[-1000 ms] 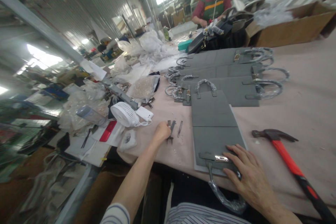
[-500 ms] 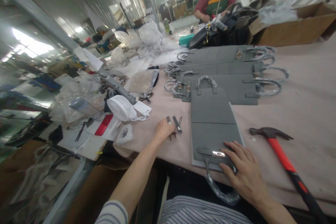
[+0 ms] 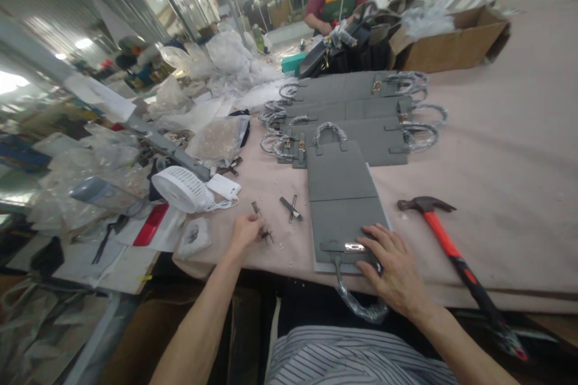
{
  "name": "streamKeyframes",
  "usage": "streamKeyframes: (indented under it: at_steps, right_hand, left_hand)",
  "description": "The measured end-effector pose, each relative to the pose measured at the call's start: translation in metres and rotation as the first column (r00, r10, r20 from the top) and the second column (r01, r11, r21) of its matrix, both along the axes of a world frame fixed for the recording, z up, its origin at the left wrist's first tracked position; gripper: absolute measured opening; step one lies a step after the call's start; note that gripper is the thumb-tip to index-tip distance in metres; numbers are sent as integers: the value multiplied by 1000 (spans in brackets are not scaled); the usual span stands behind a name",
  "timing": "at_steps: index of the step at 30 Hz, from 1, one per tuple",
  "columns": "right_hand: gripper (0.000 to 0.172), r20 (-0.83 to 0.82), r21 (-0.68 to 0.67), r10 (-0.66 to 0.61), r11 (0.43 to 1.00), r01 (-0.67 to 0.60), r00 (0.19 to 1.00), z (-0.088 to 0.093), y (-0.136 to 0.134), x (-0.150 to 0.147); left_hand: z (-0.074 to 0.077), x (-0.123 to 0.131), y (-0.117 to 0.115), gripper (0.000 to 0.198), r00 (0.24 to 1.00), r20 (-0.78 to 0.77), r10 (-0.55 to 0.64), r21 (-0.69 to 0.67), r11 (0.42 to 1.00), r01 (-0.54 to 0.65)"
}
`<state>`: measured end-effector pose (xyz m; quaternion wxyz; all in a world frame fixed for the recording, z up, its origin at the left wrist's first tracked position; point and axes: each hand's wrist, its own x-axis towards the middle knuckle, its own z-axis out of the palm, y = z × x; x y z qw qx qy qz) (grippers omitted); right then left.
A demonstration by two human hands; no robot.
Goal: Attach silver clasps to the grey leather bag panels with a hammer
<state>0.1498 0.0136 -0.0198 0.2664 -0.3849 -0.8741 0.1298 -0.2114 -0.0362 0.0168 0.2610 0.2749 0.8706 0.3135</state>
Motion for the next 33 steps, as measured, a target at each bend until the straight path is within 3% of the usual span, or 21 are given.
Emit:
streamKeyframes:
  at_steps: [3,5,8,12,15,24,28,33]
  right_hand:
    - [34,20,-19,1,1000,-1,1000,2,-1,0]
    - [34,26,-32,10,999,-9,1000,3,-2,1]
    - [33,24,-51,12,999,-11,1000,6,-2,0]
    - [32,15,-59,11,998,-10,1000,7,-3,0]
    - [33,14,-75,11,997,-10,1000,7,-3,0]
    - [33,28,-102,4,995,-1,1000,7,-3,-1]
    - [34,36,-82,16,997,-13,999,7,-2,-1]
    - [35,40,-97,12,995,-8,999,6,-1,-1]
  left_hand:
    - [-5,25,-4,32,992,107,65,240,967,-89]
    - [-10,46,-7,38,986,150,73,450,883,-134]
    - [-17,74,-15,32,997,74,-14,604,796,-34]
    - [-30,88,-32,25,992,-26,-127,616,779,115]
    - [-37,84,-42,25,988,-85,-128,573,805,154]
    - [-40,77,-48,30,999,38,-21,489,872,0]
    - [-38,78,-47,29,998,48,-49,533,846,16]
    - [-29,90,-39,24,980,53,-193,603,788,122]
